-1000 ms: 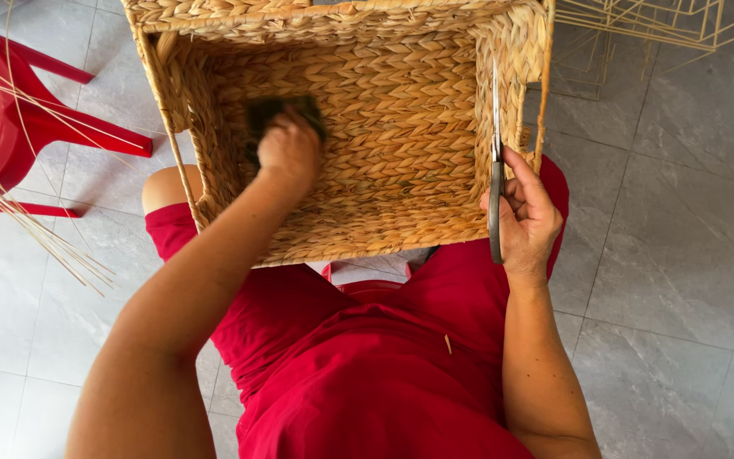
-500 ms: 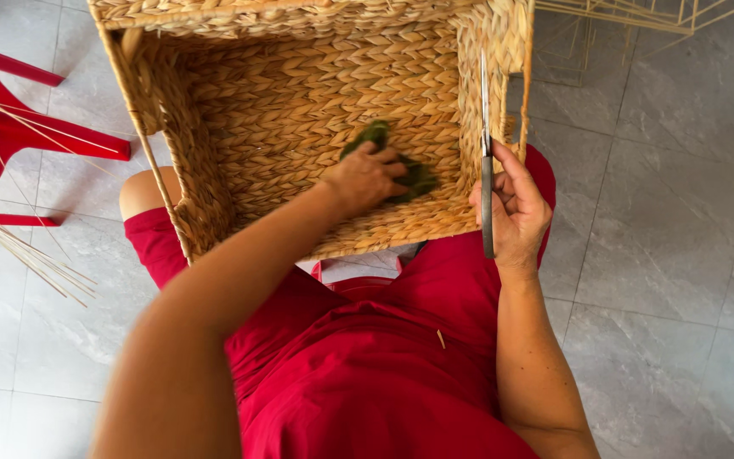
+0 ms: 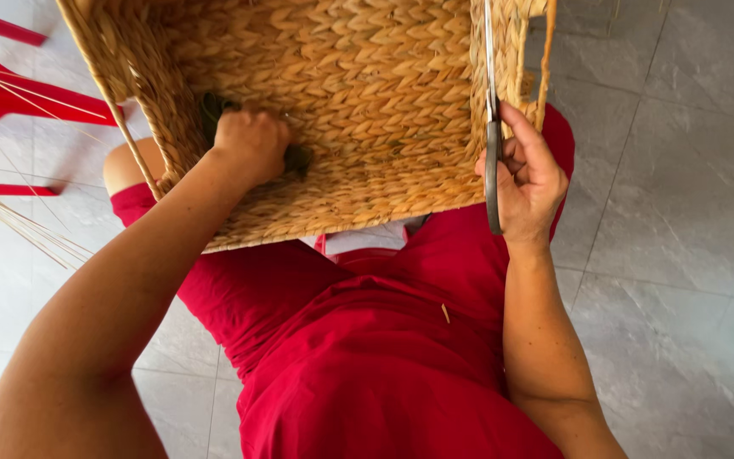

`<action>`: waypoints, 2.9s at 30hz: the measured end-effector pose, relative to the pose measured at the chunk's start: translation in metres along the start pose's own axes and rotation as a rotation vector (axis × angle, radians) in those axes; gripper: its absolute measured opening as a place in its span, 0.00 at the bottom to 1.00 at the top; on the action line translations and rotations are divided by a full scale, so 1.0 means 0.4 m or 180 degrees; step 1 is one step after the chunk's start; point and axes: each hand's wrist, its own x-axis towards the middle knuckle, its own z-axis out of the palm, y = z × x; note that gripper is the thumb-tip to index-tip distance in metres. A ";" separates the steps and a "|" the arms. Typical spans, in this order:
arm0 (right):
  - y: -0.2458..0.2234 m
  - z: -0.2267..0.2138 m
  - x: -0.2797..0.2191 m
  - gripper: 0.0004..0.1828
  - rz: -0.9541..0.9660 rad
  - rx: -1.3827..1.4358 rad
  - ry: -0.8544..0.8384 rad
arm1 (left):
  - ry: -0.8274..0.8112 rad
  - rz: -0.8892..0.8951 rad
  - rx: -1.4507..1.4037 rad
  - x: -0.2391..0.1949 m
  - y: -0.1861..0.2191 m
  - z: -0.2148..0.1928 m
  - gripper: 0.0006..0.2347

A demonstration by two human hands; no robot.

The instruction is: The person wipes the exterior and interior surfaces of a woven basket using a green cloth. They rotate the basket to reach different sides and occasionally use scissors to trim loose strands while continuing to wipe.

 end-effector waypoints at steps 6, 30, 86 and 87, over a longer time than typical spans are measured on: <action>0.000 0.007 -0.014 0.27 0.0189 -0.0138 0.0120 | 0.0861 0.0469 -0.1203 0.103 0.160 -0.054 0.19; -0.121 0.021 0.104 0.26 0.1216 -0.2538 -0.2107 | -0.0736 -0.0040 0.0169 -0.017 0.011 0.021 0.21; -0.081 0.185 0.195 0.25 0.1527 -0.3525 -0.3344 | -0.0117 -0.0137 0.0227 -0.022 0.028 0.084 0.18; -0.079 0.185 0.192 0.25 0.1512 -0.3511 -0.3334 | -0.0114 -0.0139 0.0225 -0.023 0.029 0.085 0.18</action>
